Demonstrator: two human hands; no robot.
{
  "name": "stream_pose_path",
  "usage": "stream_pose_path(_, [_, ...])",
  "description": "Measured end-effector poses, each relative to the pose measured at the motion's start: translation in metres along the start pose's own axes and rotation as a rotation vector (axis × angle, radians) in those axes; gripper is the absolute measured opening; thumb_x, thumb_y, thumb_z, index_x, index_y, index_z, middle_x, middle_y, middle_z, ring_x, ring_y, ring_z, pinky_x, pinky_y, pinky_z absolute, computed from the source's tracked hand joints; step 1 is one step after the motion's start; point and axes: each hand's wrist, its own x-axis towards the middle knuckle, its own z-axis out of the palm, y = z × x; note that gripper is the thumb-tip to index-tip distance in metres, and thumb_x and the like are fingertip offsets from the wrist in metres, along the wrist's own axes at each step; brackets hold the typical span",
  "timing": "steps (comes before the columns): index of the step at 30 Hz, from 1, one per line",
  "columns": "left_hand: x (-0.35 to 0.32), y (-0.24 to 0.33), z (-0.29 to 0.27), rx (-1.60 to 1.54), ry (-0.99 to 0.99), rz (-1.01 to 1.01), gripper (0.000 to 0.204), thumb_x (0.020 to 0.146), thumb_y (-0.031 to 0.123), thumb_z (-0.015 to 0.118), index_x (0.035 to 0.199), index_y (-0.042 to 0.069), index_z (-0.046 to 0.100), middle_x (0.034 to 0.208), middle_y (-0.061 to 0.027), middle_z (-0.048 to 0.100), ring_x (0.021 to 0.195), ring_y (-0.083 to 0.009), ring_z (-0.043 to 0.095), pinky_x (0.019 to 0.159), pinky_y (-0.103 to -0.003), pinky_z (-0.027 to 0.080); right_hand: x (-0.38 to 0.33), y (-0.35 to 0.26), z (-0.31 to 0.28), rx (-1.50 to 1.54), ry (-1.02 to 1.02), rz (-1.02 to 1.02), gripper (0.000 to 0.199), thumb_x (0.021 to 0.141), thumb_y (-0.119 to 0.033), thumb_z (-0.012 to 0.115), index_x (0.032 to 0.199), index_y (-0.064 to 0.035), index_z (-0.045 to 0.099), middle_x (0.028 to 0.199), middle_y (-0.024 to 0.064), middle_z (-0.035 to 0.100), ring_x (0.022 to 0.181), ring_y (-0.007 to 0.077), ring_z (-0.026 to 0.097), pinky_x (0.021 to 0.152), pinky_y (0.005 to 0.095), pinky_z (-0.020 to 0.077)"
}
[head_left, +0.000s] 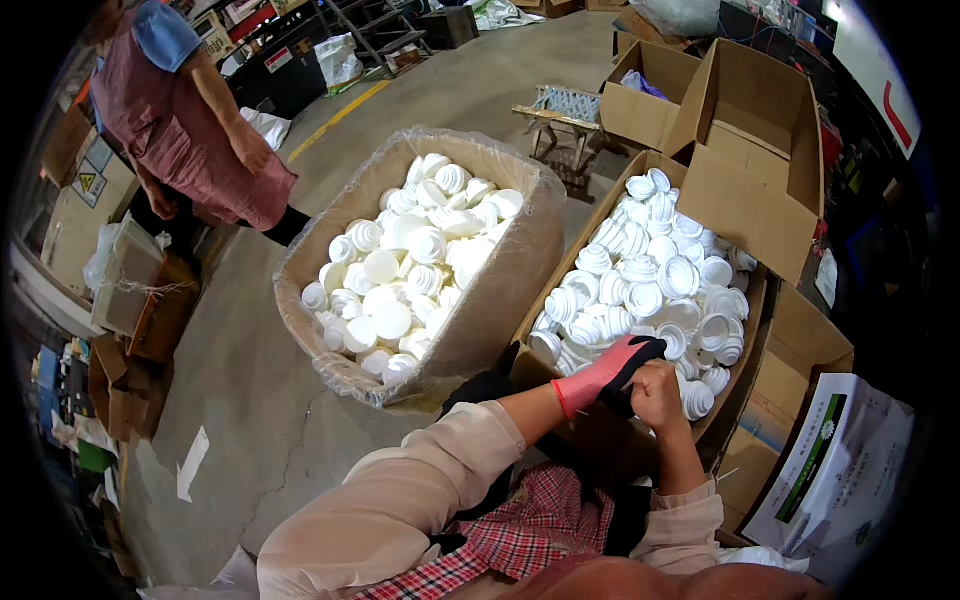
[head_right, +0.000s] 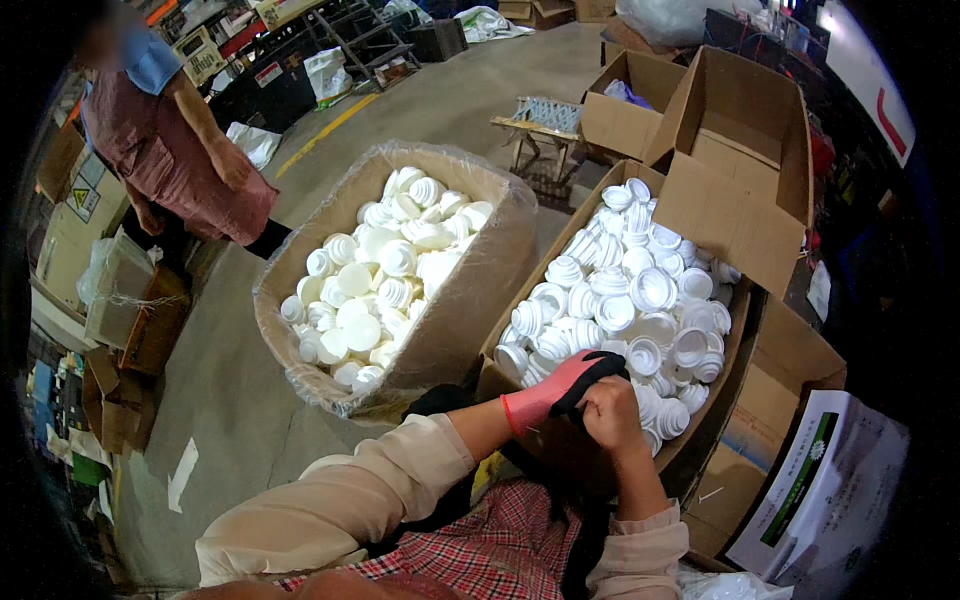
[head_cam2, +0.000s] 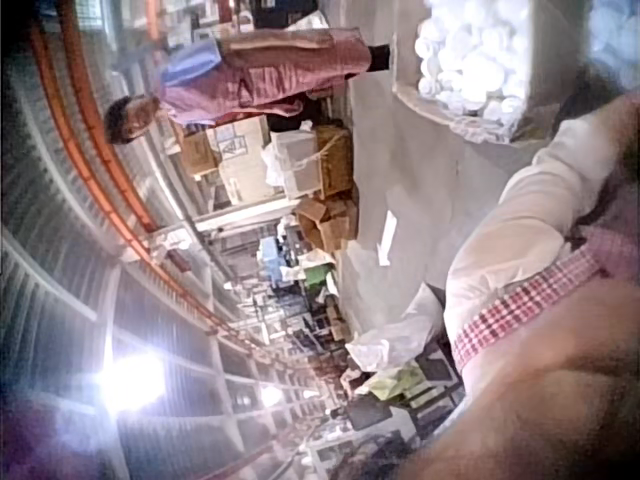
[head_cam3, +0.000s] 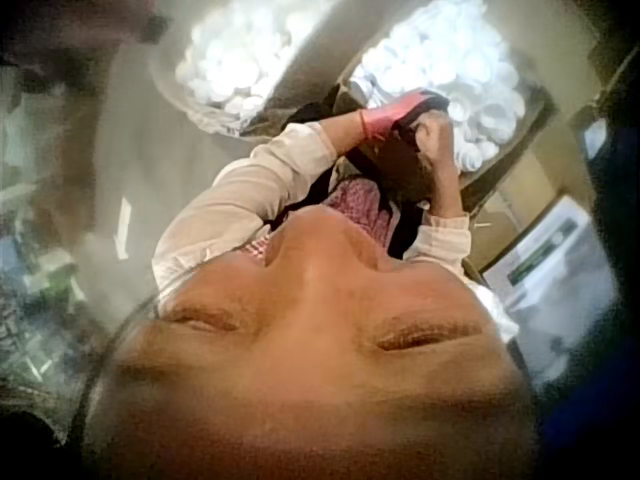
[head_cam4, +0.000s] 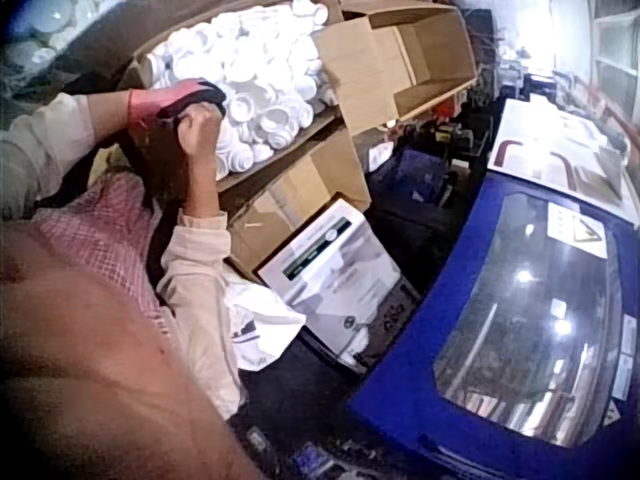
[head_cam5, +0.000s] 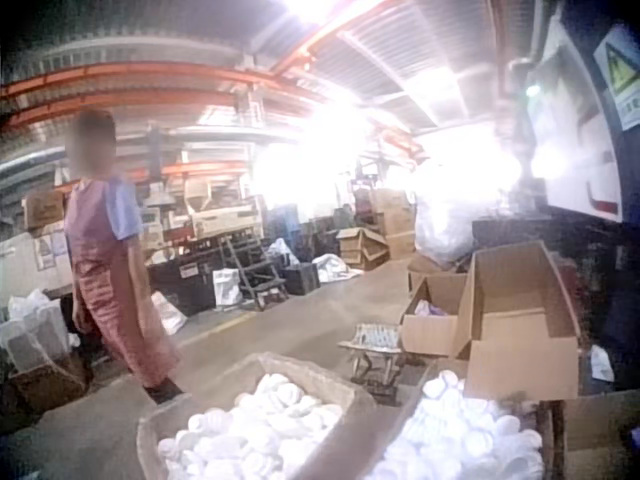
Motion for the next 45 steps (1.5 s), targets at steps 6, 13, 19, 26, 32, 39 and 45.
stream_pose_path(6, [0.001, 0.004, -0.005, 0.038, -0.212, -0.213, 0.044, 0.078, 0.023, 0.061, 0.116, 0.003, 0.056, 0.105, -0.0172, 0.062, 0.1, -0.0371, 0.058, 0.085, -0.043, 0.045, -0.001, -0.004, -0.004, 0.005, -0.003, 0.011, 0.014, 0.059, 0.005, 0.051, 0.06, -0.0032, 0.062, 0.063, 0.0155, 0.06, 0.064, 0.0357, 0.058, 0.06, 0.0434, 0.0452])
stream_pose_path(13, [-0.005, 0.007, -0.016, 0.077, -0.309, -0.199, 0.048, 0.077, 0.025, 0.061, 0.12, 0.004, 0.056, 0.112, -0.017, 0.06, 0.105, -0.0358, 0.056, 0.089, -0.042, 0.044, 0.001, -0.01, 0.001, -0.008, -0.022, -0.021, 0.012, 0.059, 0.005, 0.051, 0.061, -0.0027, 0.061, 0.061, 0.0153, 0.058, 0.062, 0.0368, 0.056, 0.058, 0.0446, 0.0437])
stream_pose_path(19, [-0.026, -0.027, 0.0, 0.166, -0.237, -0.39, 0.061, 0.074, 0.028, 0.064, 0.13, 0.006, 0.052, 0.127, -0.0174, 0.054, 0.12, -0.036, 0.047, 0.104, -0.041, 0.037, -0.002, 0.001, 0.002, -0.027, -0.044, -0.046, 0.01, 0.058, 0.001, 0.052, 0.062, -0.0035, 0.06, 0.063, 0.0167, 0.056, 0.065, 0.0376, 0.054, 0.06, 0.0465, 0.0416])
stream_pose_path(26, [-0.017, 0.011, -0.028, 0.084, -0.177, -0.375, 0.057, 0.075, 0.02, 0.064, 0.127, 0.001, 0.053, 0.123, -0.019, 0.057, 0.118, -0.035, 0.05, 0.102, -0.041, 0.039, 0.001, 0.014, 0.013, -0.041, -0.043, -0.118, 0.008, 0.06, -0.013, 0.059, 0.057, -0.0064, 0.055, 0.061, 0.0135, 0.054, 0.062, 0.0359, 0.055, 0.061, 0.0449, 0.0427])
stream_pose_path(32, [-0.005, 0.005, -0.011, 0.056, -0.307, -0.427, 0.036, 0.08, 0.013, 0.056, 0.115, 0.004, 0.059, 0.109, -0.0125, 0.063, 0.104, -0.0286, 0.059, 0.094, -0.037, 0.043, -0.014, 0.014, 0.008, -0.198, -0.078, 0.01, 0.007, 0.058, -0.009, 0.061, 0.053, -0.0076, 0.056, 0.063, 0.0119, 0.059, 0.065, 0.0343, 0.059, 0.063, 0.0442, 0.0464])
stream_pose_path(39, [0.01, 0.02, 0.006, -0.162, -0.198, -0.475, 0.024, 0.081, 0.01, 0.053, 0.102, 0.002, 0.061, 0.093, -0.014, 0.064, 0.086, -0.0276, 0.062, 0.079, -0.033, 0.047, -0.02, 0.008, 0.002, -0.285, -0.094, 0.12, 0.006, 0.06, -0.009, 0.062, 0.054, -0.0067, 0.06, 0.066, 0.0128, 0.061, 0.07, 0.034, 0.061, 0.063, 0.0439, 0.0484])
stream_pose_path(45, [0.017, 0.026, 0.009, -0.031, -0.249, -0.392, 0.022, 0.082, 0.008, 0.05, 0.099, 0.002, 0.062, 0.092, -0.0135, 0.064, 0.087, -0.0258, 0.062, 0.08, -0.033, 0.047, -0.021, 0.017, 0.002, -0.36, -0.173, 0.147, 0.006, 0.06, -0.011, 0.062, 0.055, -0.0078, 0.062, 0.065, 0.0128, 0.062, 0.068, 0.0331, 0.062, 0.063, 0.0429, 0.0496])
